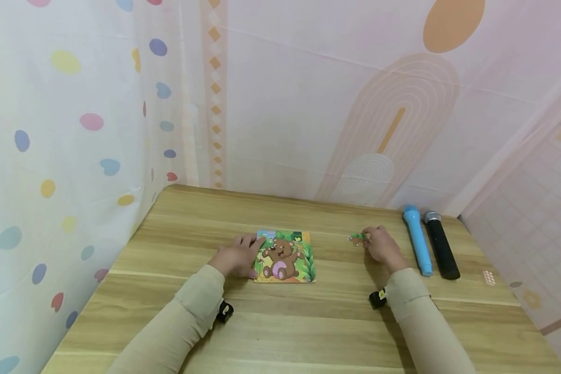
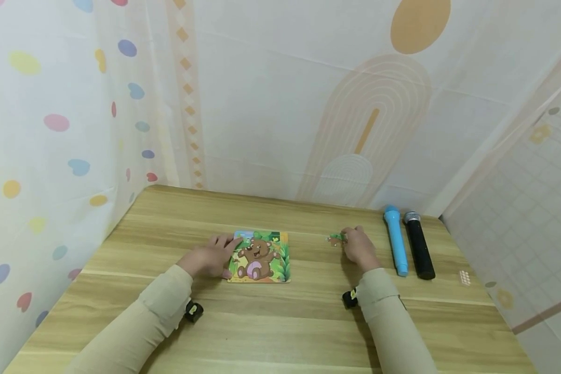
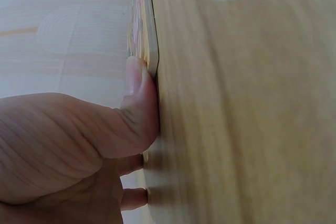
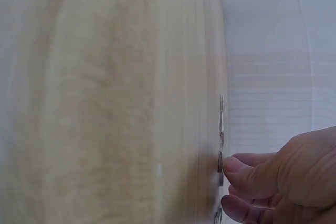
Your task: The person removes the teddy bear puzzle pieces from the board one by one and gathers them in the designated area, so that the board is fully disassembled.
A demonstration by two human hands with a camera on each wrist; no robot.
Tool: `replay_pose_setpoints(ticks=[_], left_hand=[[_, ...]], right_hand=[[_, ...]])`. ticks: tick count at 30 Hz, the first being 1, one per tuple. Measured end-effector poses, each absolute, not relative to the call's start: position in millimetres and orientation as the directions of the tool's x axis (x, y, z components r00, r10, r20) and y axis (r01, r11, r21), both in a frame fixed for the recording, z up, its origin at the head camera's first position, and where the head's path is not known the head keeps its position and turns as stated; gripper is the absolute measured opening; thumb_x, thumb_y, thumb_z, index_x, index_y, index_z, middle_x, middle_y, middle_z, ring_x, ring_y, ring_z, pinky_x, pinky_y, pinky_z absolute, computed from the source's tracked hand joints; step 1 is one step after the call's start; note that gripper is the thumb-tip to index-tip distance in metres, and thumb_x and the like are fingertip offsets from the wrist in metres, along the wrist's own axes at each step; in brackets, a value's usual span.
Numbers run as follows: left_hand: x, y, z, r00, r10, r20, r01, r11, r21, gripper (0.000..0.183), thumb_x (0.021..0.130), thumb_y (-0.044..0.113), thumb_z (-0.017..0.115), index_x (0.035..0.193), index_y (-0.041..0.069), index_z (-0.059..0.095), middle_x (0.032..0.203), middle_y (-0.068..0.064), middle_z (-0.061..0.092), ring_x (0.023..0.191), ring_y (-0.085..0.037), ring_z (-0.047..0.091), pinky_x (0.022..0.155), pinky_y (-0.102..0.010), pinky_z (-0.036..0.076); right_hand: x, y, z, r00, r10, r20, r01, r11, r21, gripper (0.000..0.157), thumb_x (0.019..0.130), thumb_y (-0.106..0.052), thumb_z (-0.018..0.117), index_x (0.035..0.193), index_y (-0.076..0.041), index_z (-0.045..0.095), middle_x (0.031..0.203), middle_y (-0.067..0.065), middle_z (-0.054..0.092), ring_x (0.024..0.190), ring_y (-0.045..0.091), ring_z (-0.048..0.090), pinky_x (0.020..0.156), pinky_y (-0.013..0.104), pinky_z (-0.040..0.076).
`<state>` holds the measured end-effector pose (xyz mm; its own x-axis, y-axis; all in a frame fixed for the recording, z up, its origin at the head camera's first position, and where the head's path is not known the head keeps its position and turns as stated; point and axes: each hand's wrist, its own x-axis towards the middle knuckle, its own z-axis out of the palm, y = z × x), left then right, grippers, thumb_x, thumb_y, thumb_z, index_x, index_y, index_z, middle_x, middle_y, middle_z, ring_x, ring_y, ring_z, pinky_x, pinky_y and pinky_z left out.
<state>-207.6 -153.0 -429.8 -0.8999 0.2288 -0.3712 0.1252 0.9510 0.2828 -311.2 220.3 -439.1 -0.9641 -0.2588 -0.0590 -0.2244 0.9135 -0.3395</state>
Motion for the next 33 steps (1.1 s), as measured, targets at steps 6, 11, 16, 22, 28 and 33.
replay_pose_setpoints(ticks=[6,11,16,22,28,33], left_hand=[[-206,-153,-427,-0.901,0.234,-0.365,0.126,0.947,0.296,0.092,0.092,0.031,0.075,0.163,0.011,0.02,0.166,-0.018,0.012,0.148,-0.041,0.018,0.101,-0.078,0.029],[-205,-153,-428,-0.903,0.23,-0.362,0.122,0.947,0.298,0.092,0.092,0.032,0.075,0.163,0.012,0.02,0.167,-0.018,0.011,0.149,-0.042,0.016,0.102,-0.079,0.027],[-207,-153,-429,-0.903,0.226,-0.366,0.122,0.95,0.287,0.093,0.092,0.033,0.074,0.163,0.013,0.019,0.167,-0.017,0.011,0.15,-0.042,0.014,0.103,-0.078,0.026],[-208,-152,-430,-0.905,0.222,-0.364,0.119,0.951,0.285,0.095,0.092,0.033,0.075,0.163,0.01,0.017,0.167,-0.019,0.011,0.15,-0.043,0.015,0.104,-0.079,0.026],[-209,-153,-432,-0.909,0.213,-0.359,0.113,0.954,0.278,0.099,0.091,0.034,0.076,0.161,0.002,0.013,0.165,-0.021,0.014,0.149,-0.043,0.017,0.103,-0.079,0.027],[-208,-153,-432,-0.91,0.209,-0.359,0.112,0.956,0.273,0.099,0.091,0.033,0.076,0.16,-0.001,0.014,0.164,-0.023,0.016,0.148,-0.043,0.018,0.102,-0.079,0.028]], right_hand=[[-312,221,-440,-0.961,-0.267,-0.073,-0.226,0.909,-0.35,0.032,0.1,-0.002,0.059,0.131,0.006,0.06,0.11,0.025,0.053,0.09,0.031,0.055,0.082,0.047,0.05],[-312,222,-440,-0.962,-0.264,-0.074,-0.226,0.916,-0.333,0.032,0.1,-0.003,0.06,0.131,0.006,0.061,0.109,0.024,0.054,0.089,0.03,0.055,0.08,0.045,0.049],[-311,222,-439,-0.963,-0.261,-0.064,-0.226,0.915,-0.333,0.035,0.1,-0.003,0.061,0.134,0.006,0.058,0.114,0.027,0.054,0.092,0.033,0.058,0.081,0.047,0.051],[-309,210,-434,-0.96,-0.278,-0.023,-0.252,0.9,-0.357,0.043,0.099,-0.006,0.064,0.14,0.005,0.055,0.131,0.032,0.052,0.116,0.044,0.057,0.095,0.054,0.05],[-304,175,-425,-0.931,-0.363,0.041,-0.347,0.843,-0.411,0.038,0.099,-0.001,0.061,0.137,0.005,0.058,0.126,0.029,0.057,0.116,0.043,0.058,0.097,0.054,0.05],[-298,133,-426,-0.891,-0.454,0.029,-0.41,0.773,-0.485,0.035,0.1,-0.002,0.06,0.134,0.005,0.061,0.121,0.022,0.064,0.113,0.036,0.061,0.095,0.048,0.052]])
